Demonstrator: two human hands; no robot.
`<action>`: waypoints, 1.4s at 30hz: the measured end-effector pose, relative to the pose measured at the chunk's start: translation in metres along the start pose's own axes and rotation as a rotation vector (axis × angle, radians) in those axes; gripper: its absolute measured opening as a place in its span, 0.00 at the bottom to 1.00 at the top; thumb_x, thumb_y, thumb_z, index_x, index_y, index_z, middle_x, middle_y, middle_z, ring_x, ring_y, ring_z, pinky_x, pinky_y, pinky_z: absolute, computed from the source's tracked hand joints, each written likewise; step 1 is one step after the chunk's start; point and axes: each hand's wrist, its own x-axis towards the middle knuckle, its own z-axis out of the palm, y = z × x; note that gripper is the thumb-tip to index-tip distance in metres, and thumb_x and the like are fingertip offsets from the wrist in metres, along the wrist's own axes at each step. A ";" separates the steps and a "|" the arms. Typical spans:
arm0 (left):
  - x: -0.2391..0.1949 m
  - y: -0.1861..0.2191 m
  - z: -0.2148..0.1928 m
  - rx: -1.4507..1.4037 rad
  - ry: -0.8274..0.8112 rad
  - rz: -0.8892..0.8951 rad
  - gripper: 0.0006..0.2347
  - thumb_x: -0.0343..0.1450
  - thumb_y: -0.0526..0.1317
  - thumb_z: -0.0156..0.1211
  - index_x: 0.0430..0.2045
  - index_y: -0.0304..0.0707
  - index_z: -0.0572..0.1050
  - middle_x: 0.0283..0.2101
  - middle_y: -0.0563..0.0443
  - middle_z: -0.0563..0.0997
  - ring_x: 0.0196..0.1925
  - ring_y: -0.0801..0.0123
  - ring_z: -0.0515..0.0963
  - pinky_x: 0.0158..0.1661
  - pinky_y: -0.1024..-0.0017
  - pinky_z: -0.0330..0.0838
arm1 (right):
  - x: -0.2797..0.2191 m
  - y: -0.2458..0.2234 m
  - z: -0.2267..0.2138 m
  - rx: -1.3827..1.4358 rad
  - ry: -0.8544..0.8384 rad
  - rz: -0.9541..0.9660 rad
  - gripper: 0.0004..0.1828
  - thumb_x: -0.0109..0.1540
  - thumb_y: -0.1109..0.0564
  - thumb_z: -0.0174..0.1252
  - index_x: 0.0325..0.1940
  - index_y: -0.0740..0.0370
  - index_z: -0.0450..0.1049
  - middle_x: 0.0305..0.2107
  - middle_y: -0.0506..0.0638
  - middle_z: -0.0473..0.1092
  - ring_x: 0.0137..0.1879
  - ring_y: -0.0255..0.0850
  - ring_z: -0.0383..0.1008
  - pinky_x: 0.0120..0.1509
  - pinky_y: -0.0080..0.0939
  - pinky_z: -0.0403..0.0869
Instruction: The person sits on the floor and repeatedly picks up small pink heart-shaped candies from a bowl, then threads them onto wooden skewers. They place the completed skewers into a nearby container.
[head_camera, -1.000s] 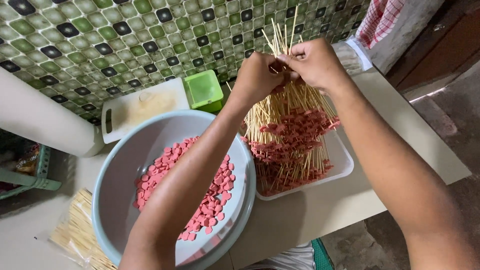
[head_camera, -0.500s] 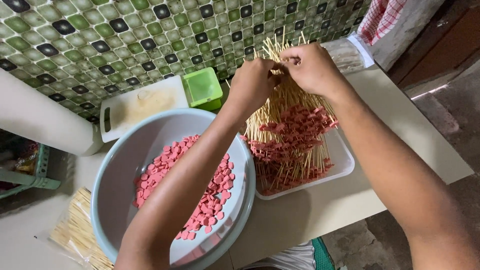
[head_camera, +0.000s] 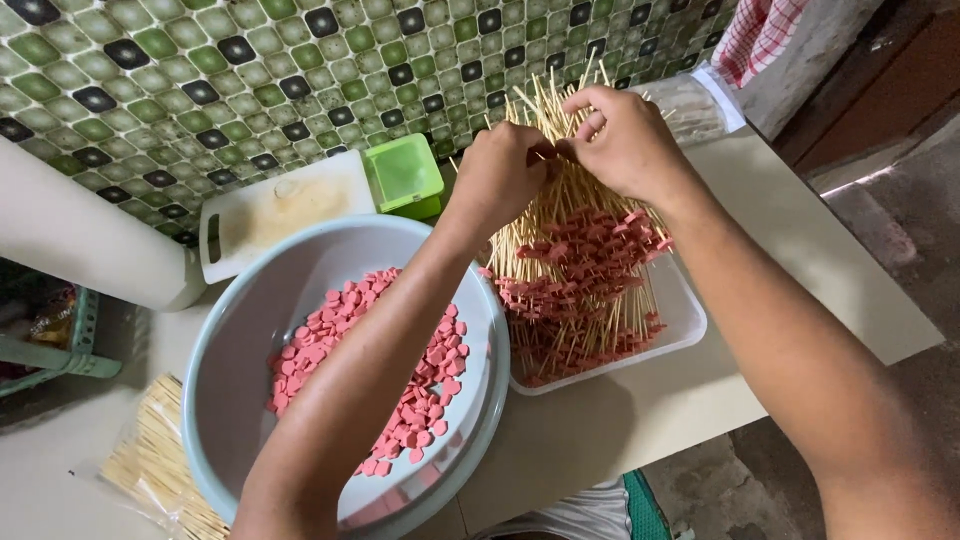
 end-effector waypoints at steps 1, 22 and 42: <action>-0.002 0.002 -0.002 0.000 -0.001 0.000 0.03 0.71 0.34 0.63 0.27 0.38 0.83 0.24 0.52 0.84 0.20 0.67 0.77 0.23 0.67 0.70 | -0.001 -0.001 0.000 0.000 0.000 0.001 0.23 0.66 0.66 0.54 0.65 0.54 0.69 0.46 0.50 0.73 0.19 0.31 0.57 0.20 0.29 0.61; -0.024 -0.007 -0.023 -0.024 0.106 0.129 0.06 0.70 0.41 0.67 0.25 0.39 0.83 0.26 0.51 0.85 0.23 0.68 0.78 0.24 0.68 0.68 | -0.022 -0.010 0.006 0.046 0.152 -0.229 0.16 0.65 0.61 0.64 0.57 0.58 0.73 0.36 0.50 0.75 0.37 0.40 0.77 0.41 0.42 0.77; -0.265 -0.032 -0.165 -0.116 0.314 -0.218 0.09 0.71 0.38 0.61 0.44 0.49 0.80 0.35 0.56 0.87 0.36 0.68 0.86 0.40 0.67 0.80 | -0.138 -0.165 0.125 0.269 -0.154 -0.555 0.20 0.60 0.61 0.64 0.56 0.58 0.77 0.33 0.52 0.74 0.35 0.38 0.78 0.35 0.37 0.78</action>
